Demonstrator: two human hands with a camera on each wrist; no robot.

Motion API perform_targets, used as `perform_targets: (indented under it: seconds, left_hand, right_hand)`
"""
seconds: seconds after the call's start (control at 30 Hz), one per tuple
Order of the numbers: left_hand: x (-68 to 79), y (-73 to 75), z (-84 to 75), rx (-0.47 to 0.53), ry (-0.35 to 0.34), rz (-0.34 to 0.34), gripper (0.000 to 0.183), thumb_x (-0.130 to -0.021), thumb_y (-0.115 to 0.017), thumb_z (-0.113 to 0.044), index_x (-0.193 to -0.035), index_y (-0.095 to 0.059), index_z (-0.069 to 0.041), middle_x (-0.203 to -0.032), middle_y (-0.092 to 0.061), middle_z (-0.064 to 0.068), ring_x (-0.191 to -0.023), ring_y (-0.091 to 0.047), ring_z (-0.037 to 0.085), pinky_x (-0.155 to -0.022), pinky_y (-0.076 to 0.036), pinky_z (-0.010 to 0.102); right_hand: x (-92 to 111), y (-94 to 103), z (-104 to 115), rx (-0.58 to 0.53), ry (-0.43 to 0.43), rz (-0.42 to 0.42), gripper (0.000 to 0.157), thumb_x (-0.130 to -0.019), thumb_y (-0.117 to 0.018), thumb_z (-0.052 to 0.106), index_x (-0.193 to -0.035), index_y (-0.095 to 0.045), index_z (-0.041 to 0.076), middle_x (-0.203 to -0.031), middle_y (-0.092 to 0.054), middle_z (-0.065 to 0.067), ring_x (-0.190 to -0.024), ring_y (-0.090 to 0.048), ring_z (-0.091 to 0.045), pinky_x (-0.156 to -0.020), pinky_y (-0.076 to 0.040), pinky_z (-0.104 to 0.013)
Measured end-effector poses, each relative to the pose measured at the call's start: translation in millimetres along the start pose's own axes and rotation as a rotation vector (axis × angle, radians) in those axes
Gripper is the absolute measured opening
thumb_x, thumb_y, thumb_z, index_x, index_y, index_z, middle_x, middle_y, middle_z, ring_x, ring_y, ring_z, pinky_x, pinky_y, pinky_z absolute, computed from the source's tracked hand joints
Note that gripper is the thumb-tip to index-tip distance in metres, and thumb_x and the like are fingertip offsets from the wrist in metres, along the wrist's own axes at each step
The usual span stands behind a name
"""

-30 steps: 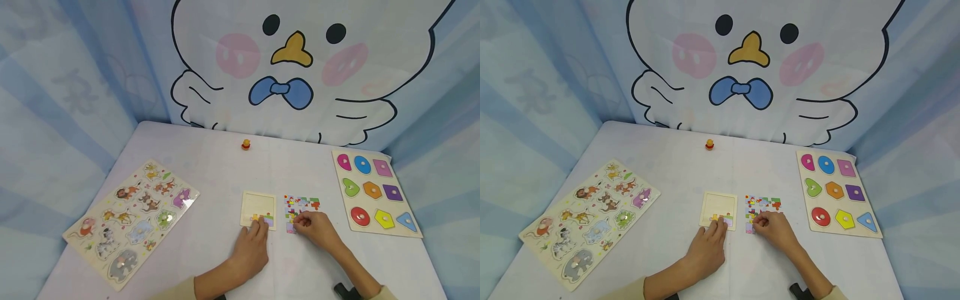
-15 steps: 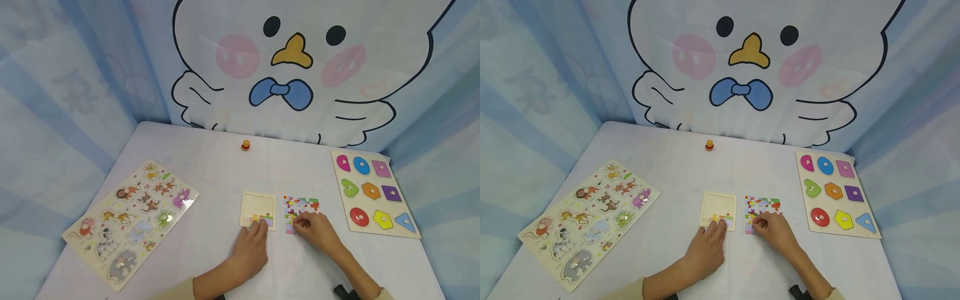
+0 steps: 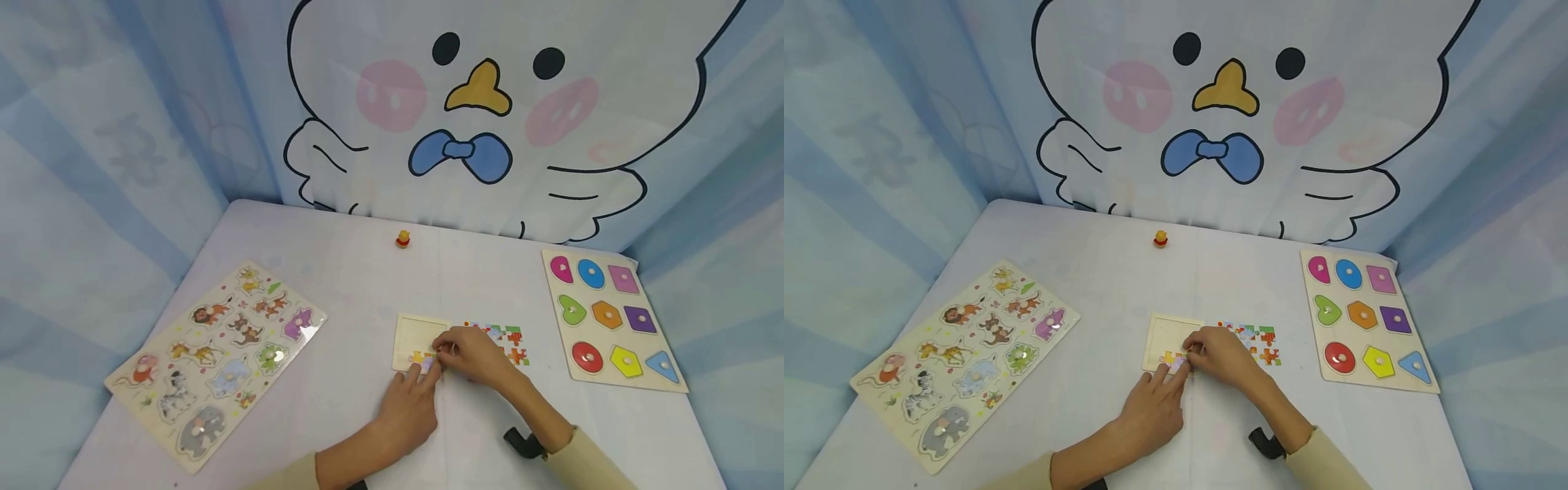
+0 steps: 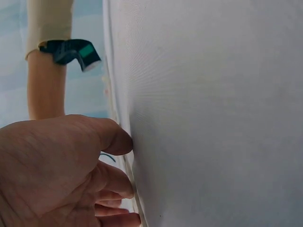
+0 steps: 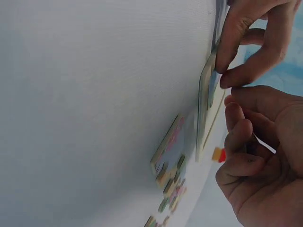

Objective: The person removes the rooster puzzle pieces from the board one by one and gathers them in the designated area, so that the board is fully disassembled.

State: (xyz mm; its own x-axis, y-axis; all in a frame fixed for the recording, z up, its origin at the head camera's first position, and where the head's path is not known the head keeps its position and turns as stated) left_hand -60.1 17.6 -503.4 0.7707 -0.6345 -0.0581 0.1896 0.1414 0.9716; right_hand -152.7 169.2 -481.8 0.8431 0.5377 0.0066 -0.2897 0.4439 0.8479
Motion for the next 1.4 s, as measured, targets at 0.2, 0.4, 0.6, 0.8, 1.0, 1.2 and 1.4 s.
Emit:
perform_targets:
  seconds: [0.2, 0.4, 0.6, 0.8, 1.0, 1.2, 1.4]
  left_hand:
    - [-2.2, -1.7, -2.3, 0.000, -0.007, -0.018, 0.038, -0.088, -0.059, -0.038, -0.106, -0.075, -0.008, -0.132, -0.045, 0.004, -0.099, -0.039, 0.020, -0.068, -0.036, 0.030]
    - [-1.3, -0.8, -1.4, -0.009, -0.010, -0.003, 0.042, -0.089, -0.059, -0.042, -0.108, -0.075, -0.008, -0.131, -0.043, 0.004, -0.099, -0.037, 0.019, -0.071, -0.034, 0.032]
    - [-2.1, 3.0, -1.0, -0.018, -0.032, -0.021, 0.034, -0.089, -0.061, -0.042, -0.096, -0.078, -0.013, -0.128, -0.044, 0.003, -0.107, -0.038, 0.019, -0.075, -0.036, 0.033]
    - [-3.3, 2.8, -0.6, -0.013, -0.046, 0.008, 0.031, -0.090, -0.061, -0.042, -0.091, -0.078, -0.016, -0.131, -0.044, 0.003, -0.108, -0.037, 0.019, -0.074, -0.036, 0.032]
    - [-3.2, 1.2, -0.6, -0.015, -0.036, -0.007, 0.032, -0.089, -0.061, -0.043, -0.092, -0.078, -0.016, -0.132, -0.044, 0.003, -0.109, -0.037, 0.020, -0.073, -0.035, 0.033]
    - [-3.4, 1.9, 0.3, -0.010, -0.031, -0.025, 0.030, -0.088, -0.062, -0.043, -0.089, -0.078, -0.017, -0.131, -0.044, 0.003, -0.110, -0.037, 0.020, -0.073, -0.036, 0.033]
    - [-4.0, 1.6, 0.9, -0.005, -0.029, -0.022, 0.029, -0.087, -0.062, -0.042, -0.086, -0.078, -0.018, -0.131, -0.044, 0.002, -0.110, -0.037, 0.019, -0.072, -0.036, 0.032]
  right_hand:
    - [-16.9, -7.0, 5.8, 0.051, 0.022, 0.068, 0.009, -0.086, -0.073, 0.012, -0.094, -0.076, 0.010, -0.083, -0.067, 0.009, -0.073, -0.056, -0.004, -0.068, -0.049, -0.027]
    - [-23.7, -6.4, 9.0, 0.049, 0.032, 0.113, 0.004, -0.085, -0.076, 0.016, -0.084, -0.076, 0.013, -0.076, -0.066, 0.013, -0.065, -0.052, -0.002, -0.060, -0.046, -0.025]
    - [-24.5, -7.4, 9.2, 0.025, 0.016, 0.112, 0.009, -0.084, -0.077, 0.017, -0.076, -0.072, 0.019, -0.066, -0.059, 0.017, -0.058, -0.049, -0.002, -0.057, -0.044, -0.025]
    - [-26.8, -10.8, 6.8, 0.015, -0.025, 0.108, 0.012, -0.082, -0.076, 0.016, -0.073, -0.069, 0.020, -0.063, -0.057, 0.016, -0.057, -0.049, -0.003, -0.057, -0.043, -0.025]
    - [-26.5, -12.3, 4.4, -0.025, -0.038, 0.117, 0.011, -0.082, -0.074, 0.014, -0.074, -0.068, 0.018, -0.063, -0.057, 0.015, -0.057, -0.050, -0.004, -0.057, -0.043, -0.026]
    - [-24.9, -12.0, 2.6, -0.054, -0.040, 0.120, 0.010, -0.083, -0.070, 0.010, -0.075, -0.069, 0.016, -0.064, -0.058, 0.014, -0.059, -0.051, -0.004, -0.059, -0.045, -0.025]
    - [-23.9, -10.7, 3.4, -0.091, -0.049, 0.126, 0.010, -0.083, -0.069, 0.008, -0.076, -0.069, 0.015, -0.065, -0.059, 0.013, -0.059, -0.052, -0.004, -0.057, -0.045, -0.025]
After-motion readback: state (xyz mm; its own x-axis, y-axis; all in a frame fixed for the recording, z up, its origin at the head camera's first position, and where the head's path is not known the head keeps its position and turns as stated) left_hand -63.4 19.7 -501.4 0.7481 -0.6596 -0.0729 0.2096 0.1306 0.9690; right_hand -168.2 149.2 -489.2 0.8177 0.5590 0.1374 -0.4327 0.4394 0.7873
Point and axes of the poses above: each hand's wrist, its own x-axis away from the middle knuckle, its own y-axis out of the back of the hand, z = x × y, the point moved 2 cm from there along -x, towards the middle knuckle
